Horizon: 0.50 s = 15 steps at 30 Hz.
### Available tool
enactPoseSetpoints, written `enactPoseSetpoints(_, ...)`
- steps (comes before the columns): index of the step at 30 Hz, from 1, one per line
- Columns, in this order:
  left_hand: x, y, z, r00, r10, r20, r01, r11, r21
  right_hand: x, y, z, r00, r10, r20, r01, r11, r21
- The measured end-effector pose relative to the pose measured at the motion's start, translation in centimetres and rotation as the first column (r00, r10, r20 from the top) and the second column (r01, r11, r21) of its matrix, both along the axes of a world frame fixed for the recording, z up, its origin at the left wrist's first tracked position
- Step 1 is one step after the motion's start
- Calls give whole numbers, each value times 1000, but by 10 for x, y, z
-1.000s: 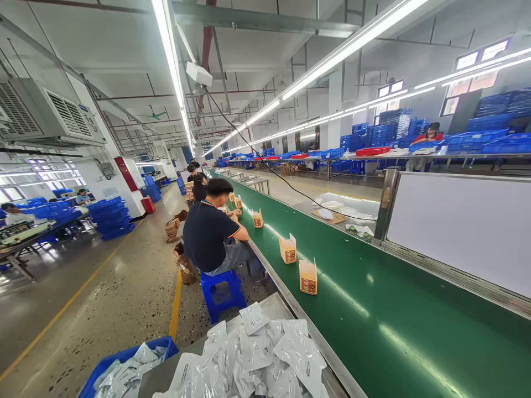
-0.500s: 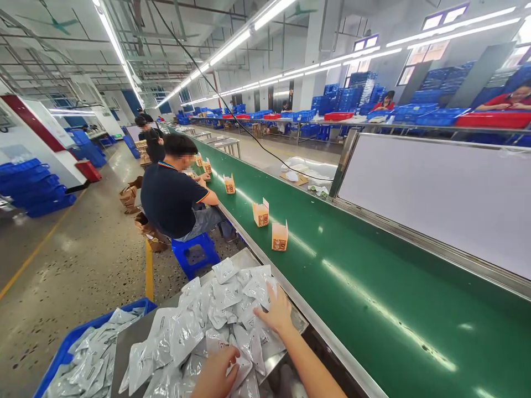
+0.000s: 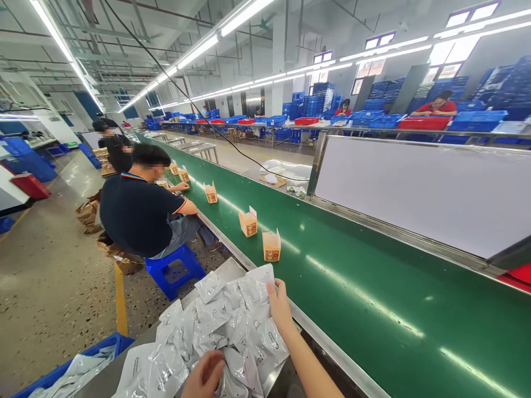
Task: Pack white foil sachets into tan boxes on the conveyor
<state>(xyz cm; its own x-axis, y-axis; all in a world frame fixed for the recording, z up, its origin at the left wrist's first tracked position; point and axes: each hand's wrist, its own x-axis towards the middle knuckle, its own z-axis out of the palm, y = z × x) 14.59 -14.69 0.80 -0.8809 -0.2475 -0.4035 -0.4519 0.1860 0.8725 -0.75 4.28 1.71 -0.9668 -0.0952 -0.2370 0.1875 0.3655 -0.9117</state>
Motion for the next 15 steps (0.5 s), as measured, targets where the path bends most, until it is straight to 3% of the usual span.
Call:
enactPoseSetpoints(1, -11, 4, 15, 994, 98, -54, -92, 990, 107, 7, 6, 14, 997, 53, 53, -48, 994, -95)
enactPoseSetpoints(3, -34, 17, 46, 990, 142, -23, -125, 928, 351, 20, 15, 40, 937, 326, 126, -287, 923, -255)
enactPoseSetpoints(5, -53, 32, 71, 996, -89, -4, 75, 811, 580, 31, 24, 61, 823, 545, 157, -506, 831, -232)
enactPoseSetpoints(7, -64, 46, 85, 954, -299, 6, 226, 734, 640, 38, 34, 72, 827, 527, 196, -517, 850, -106)
enactPoseSetpoints(9, -68, 57, 88, 951, -308, 34, 226, 764, 604, 42, 47, 74, 874, 426, 234, -389, 902, -190)
enactPoseSetpoints(12, -64, 74, 80, 992, -113, 62, 58, 823, 564, 49, 71, 62, 878, 435, 200, -288, 814, -505)
enactPoseSetpoints(13, -62, 82, 76, 995, -75, 67, 25, 828, 560, 53, 78, 55, 896, 407, 176, -274, 820, -503)
enactPoseSetpoints(15, -60, 104, 66, 997, -13, 77, -32, 828, 560, 64, 88, 37, 952, 294, 85, -253, 913, -320)
